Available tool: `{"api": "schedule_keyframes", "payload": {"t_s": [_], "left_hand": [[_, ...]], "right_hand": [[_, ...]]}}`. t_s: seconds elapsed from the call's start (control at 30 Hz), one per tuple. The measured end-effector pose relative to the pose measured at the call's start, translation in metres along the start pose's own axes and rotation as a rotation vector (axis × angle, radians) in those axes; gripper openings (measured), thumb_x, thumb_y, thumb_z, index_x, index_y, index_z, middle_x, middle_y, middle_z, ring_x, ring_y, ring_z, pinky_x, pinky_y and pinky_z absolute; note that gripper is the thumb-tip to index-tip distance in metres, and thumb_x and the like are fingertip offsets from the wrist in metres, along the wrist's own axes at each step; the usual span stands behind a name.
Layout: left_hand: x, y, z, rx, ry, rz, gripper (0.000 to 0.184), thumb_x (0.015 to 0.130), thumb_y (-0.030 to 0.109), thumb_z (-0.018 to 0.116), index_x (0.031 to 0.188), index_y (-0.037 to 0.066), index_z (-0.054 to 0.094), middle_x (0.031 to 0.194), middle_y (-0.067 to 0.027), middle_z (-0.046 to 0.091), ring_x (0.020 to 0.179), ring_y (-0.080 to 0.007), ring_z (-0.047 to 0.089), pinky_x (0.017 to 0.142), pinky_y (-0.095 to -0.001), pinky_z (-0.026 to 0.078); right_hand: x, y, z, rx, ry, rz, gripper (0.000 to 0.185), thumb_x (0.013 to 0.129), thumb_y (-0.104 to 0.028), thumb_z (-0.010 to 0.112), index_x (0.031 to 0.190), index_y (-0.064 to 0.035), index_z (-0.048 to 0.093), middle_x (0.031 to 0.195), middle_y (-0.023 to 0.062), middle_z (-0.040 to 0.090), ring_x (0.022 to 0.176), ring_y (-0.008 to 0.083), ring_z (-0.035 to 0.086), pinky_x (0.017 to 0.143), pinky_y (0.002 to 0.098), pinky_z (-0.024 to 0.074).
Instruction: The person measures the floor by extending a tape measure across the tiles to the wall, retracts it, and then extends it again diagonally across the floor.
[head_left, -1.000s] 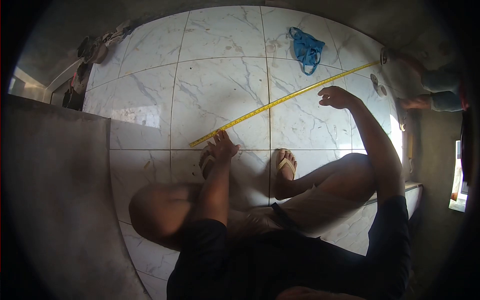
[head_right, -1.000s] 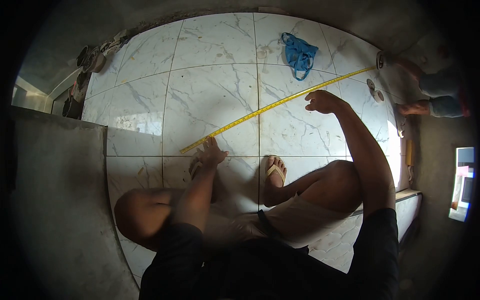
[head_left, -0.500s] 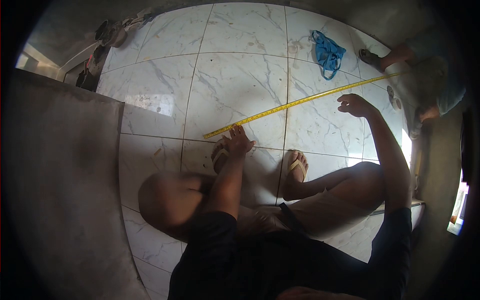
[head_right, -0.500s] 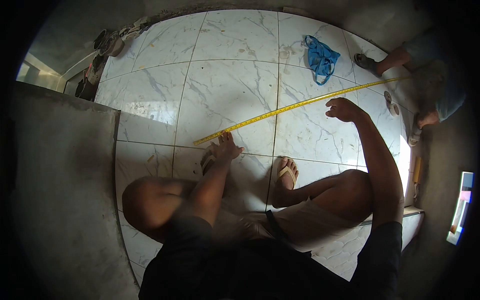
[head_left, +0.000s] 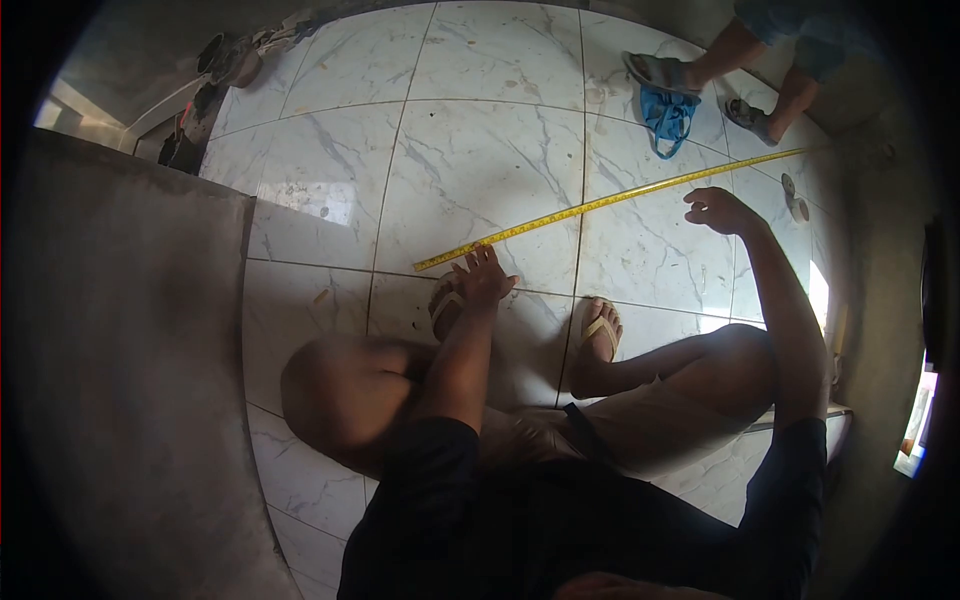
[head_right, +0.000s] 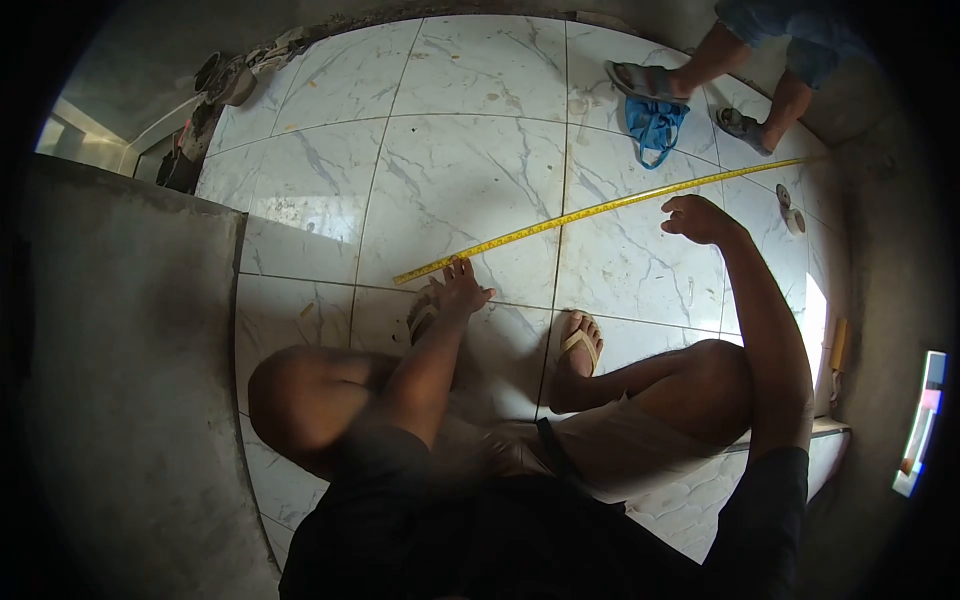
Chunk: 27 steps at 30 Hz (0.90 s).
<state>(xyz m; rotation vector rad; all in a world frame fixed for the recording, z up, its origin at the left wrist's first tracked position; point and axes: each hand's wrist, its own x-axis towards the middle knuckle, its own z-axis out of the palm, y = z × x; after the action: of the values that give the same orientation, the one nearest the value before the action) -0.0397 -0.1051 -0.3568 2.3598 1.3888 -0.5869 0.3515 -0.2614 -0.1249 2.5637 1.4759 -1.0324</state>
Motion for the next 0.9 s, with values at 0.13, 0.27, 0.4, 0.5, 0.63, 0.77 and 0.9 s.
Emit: {"api": "schedule_keyframes", "payload": {"t_s": [0.13,0.27,0.4,0.5,0.63,0.77,0.9], "left_hand": [[0.001,0.0,0.003,0.003,0.025,0.001,0.099,0.076,0.06,0.065,0.148,0.006,0.023,0.155,-0.0148,0.021,0.142,-0.035,0.022,0.11,-0.0649,0.017],[0.0,0.001,0.004,-0.002,0.062,0.001,0.097,0.078,0.059,0.065,0.147,0.006,0.024,0.154,-0.0153,0.023,0.141,-0.0357,0.024,0.11,-0.065,0.018],[-0.003,0.003,0.008,0.012,0.108,0.004,0.092,0.08,0.056,0.064,0.147,0.006,0.026,0.153,-0.0155,0.024,0.14,-0.0361,0.025,0.11,-0.0642,0.019],[-0.006,0.005,0.011,0.066,0.188,0.052,0.087,0.081,0.054,0.065,0.146,0.007,0.029,0.152,-0.0156,0.027,0.14,-0.0358,0.025,0.11,-0.0626,0.02],[-0.007,0.011,0.014,0.12,0.254,0.163,0.082,0.08,0.052,0.066,0.143,0.009,0.035,0.15,-0.015,0.03,0.139,-0.036,0.027,0.111,-0.0608,0.018],[-0.008,0.015,0.016,0.099,0.28,0.183,0.08,0.08,0.052,0.066,0.142,0.01,0.038,0.15,-0.0143,0.032,0.138,-0.0365,0.027,0.112,-0.0602,0.017],[-0.003,0.016,0.018,0.059,0.268,0.174,0.081,0.08,0.052,0.066,0.142,0.009,0.038,0.15,-0.0142,0.032,0.139,-0.0369,0.026,0.112,-0.0605,0.018]], "right_hand": [[-0.005,-0.007,-0.004,-0.01,-0.01,0.019,0.047,0.083,-0.026,0.068,0.121,0.0002,0.059,0.112,0.0203,0.065,0.102,0.0293,0.064,0.09,0.0359,0.0489],[-0.007,-0.012,-0.006,-0.003,-0.019,0.036,0.048,0.084,-0.025,0.069,0.122,0.0012,0.058,0.113,0.0213,0.065,0.104,0.0299,0.064,0.092,0.0361,0.0485],[-0.007,-0.012,-0.007,-0.016,-0.014,0.016,0.048,0.083,-0.026,0.069,0.121,0.0019,0.058,0.113,0.0219,0.065,0.104,0.0302,0.064,0.092,0.0363,0.0485],[-0.007,-0.01,-0.007,-0.002,-0.008,0.013,0.049,0.083,-0.026,0.069,0.121,0.0022,0.058,0.113,0.0223,0.065,0.103,0.0305,0.064,0.092,0.0365,0.0485],[-0.008,-0.011,-0.006,0.004,0.003,0.018,0.049,0.083,-0.026,0.068,0.121,0.0023,0.058,0.114,0.0224,0.065,0.104,0.031,0.064,0.093,0.0364,0.0483],[-0.006,-0.009,-0.006,-0.022,-0.012,0.008,0.048,0.084,-0.026,0.068,0.122,0.002,0.058,0.115,0.0216,0.064,0.104,0.0311,0.063,0.093,0.0363,0.0483],[-0.003,-0.002,-0.003,-0.037,0.0,-0.009,0.047,0.085,-0.026,0.068,0.121,0.0011,0.058,0.114,0.0206,0.065,0.104,0.0306,0.064,0.092,0.0365,0.0485]]}}
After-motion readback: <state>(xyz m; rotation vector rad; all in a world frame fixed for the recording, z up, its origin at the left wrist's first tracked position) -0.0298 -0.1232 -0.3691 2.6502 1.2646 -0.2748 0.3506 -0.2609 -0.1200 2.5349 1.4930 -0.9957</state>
